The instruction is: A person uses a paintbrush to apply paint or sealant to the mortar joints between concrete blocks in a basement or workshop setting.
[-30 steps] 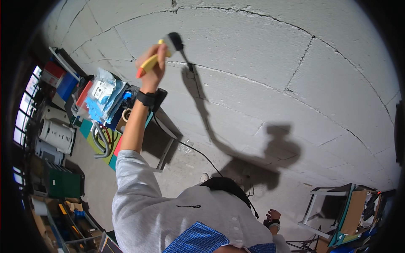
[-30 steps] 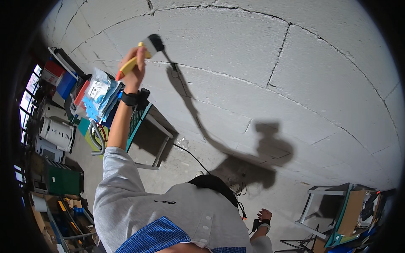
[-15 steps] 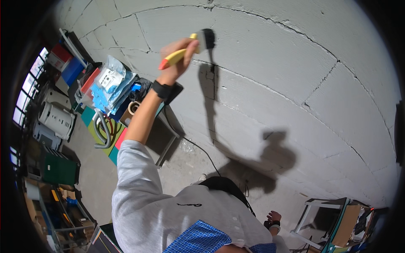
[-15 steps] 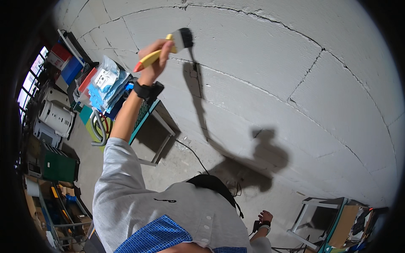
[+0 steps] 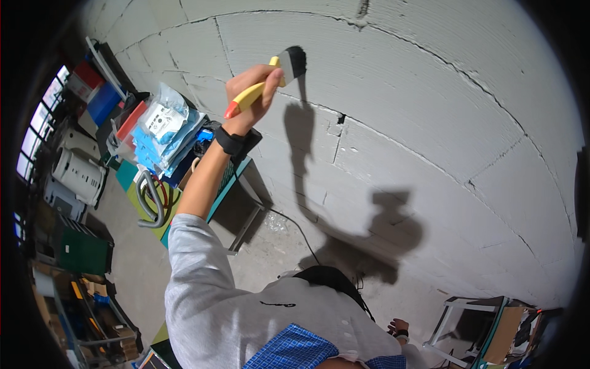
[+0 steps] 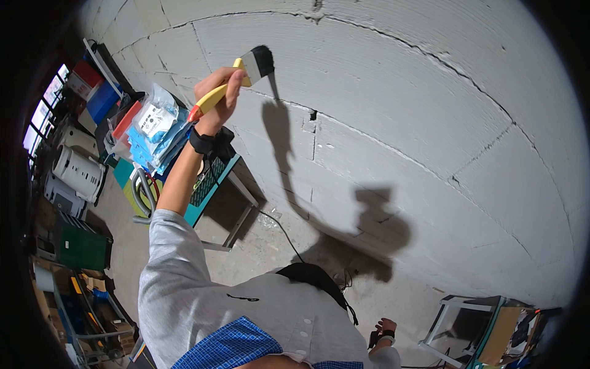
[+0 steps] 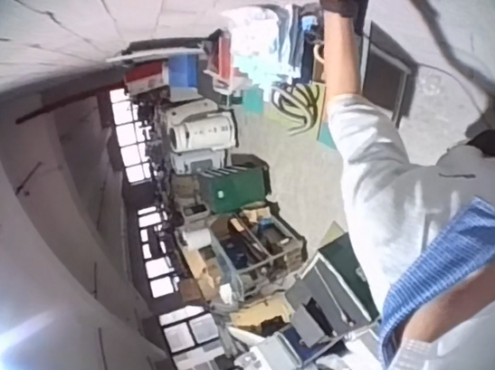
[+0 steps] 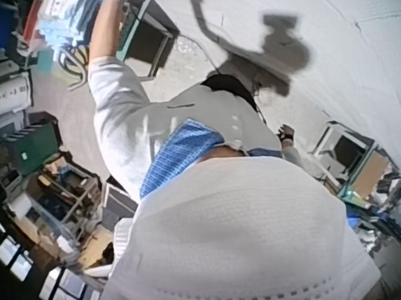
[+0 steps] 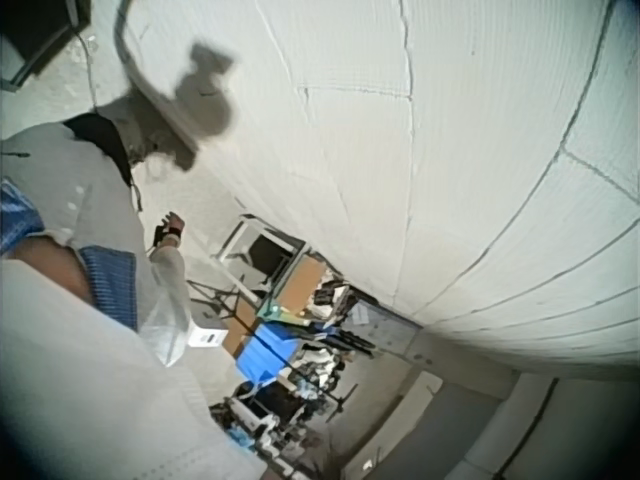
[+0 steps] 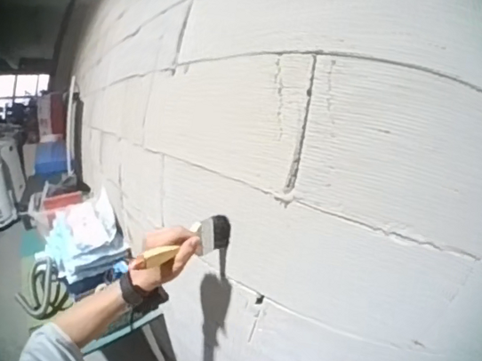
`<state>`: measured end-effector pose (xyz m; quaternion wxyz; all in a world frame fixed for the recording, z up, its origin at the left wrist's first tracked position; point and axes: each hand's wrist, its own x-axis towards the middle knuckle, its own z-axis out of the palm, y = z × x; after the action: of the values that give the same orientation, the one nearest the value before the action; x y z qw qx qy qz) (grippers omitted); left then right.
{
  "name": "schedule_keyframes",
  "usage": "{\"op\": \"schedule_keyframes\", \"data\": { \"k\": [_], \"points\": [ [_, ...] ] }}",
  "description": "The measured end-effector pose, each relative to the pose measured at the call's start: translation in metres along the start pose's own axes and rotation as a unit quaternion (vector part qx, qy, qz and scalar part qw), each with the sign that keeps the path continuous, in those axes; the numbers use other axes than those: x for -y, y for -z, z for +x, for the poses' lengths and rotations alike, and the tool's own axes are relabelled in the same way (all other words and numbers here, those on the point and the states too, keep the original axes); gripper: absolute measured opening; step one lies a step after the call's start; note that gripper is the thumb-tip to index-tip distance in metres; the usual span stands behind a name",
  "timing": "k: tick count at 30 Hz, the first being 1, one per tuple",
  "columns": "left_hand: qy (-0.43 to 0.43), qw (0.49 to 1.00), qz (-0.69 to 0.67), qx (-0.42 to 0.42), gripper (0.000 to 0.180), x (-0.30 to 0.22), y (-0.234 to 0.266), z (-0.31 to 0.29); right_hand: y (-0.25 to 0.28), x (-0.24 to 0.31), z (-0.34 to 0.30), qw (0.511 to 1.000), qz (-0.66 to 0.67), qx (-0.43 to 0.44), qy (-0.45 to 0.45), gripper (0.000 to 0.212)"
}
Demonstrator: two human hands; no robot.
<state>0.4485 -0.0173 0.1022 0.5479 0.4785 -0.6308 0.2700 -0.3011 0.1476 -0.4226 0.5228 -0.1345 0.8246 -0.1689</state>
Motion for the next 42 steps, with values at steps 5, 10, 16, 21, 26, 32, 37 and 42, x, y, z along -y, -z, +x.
{"op": "schedule_keyframes", "data": {
  "k": [5, 10, 16, 21, 26, 32, 37, 42],
  "points": [
    [0.058, 0.997, 0.041, -0.012, 0.024, 0.081, 0.031, -0.017, -0.017, 0.015, -0.025, 0.999, -0.017, 0.004, 0.035, 0.032],
    [0.106, 0.991, 0.072, -0.027, 0.023, 0.116, 0.060, -0.017, -0.041, 0.017, -0.047, 0.998, -0.044, -0.006, 0.055, 0.031],
    [0.089, 0.992, 0.077, -0.048, 0.024, 0.142, 0.067, -0.013, -0.054, 0.009, -0.038, 0.995, -0.095, 0.007, 0.025, 0.043],
    [0.054, 0.985, 0.150, -0.072, 0.022, 0.143, 0.078, -0.011, -0.054, 0.029, -0.041, 0.995, -0.080, 0.035, 0.038, 0.041],
    [0.113, 0.980, 0.148, -0.063, 0.026, 0.084, 0.065, -0.018, -0.044, 0.029, -0.020, 0.993, -0.094, 0.037, 0.064, 0.038],
    [-0.027, 0.996, -0.061, 0.052, 0.010, -0.055, -0.011, -0.023, -0.015, 0.005, -0.001, 0.996, 0.001, 0.059, 0.063, 0.027],
    [-0.131, 0.963, -0.218, 0.090, 0.008, -0.145, -0.104, -0.016, 0.014, -0.032, -0.026, 0.997, -0.013, -0.002, 0.074, 0.032],
    [-0.152, 0.940, -0.291, 0.095, 0.007, -0.221, -0.172, -0.016, 0.036, -0.107, -0.032, 0.997, 0.060, -0.023, 0.033, 0.030]
  ]
}}
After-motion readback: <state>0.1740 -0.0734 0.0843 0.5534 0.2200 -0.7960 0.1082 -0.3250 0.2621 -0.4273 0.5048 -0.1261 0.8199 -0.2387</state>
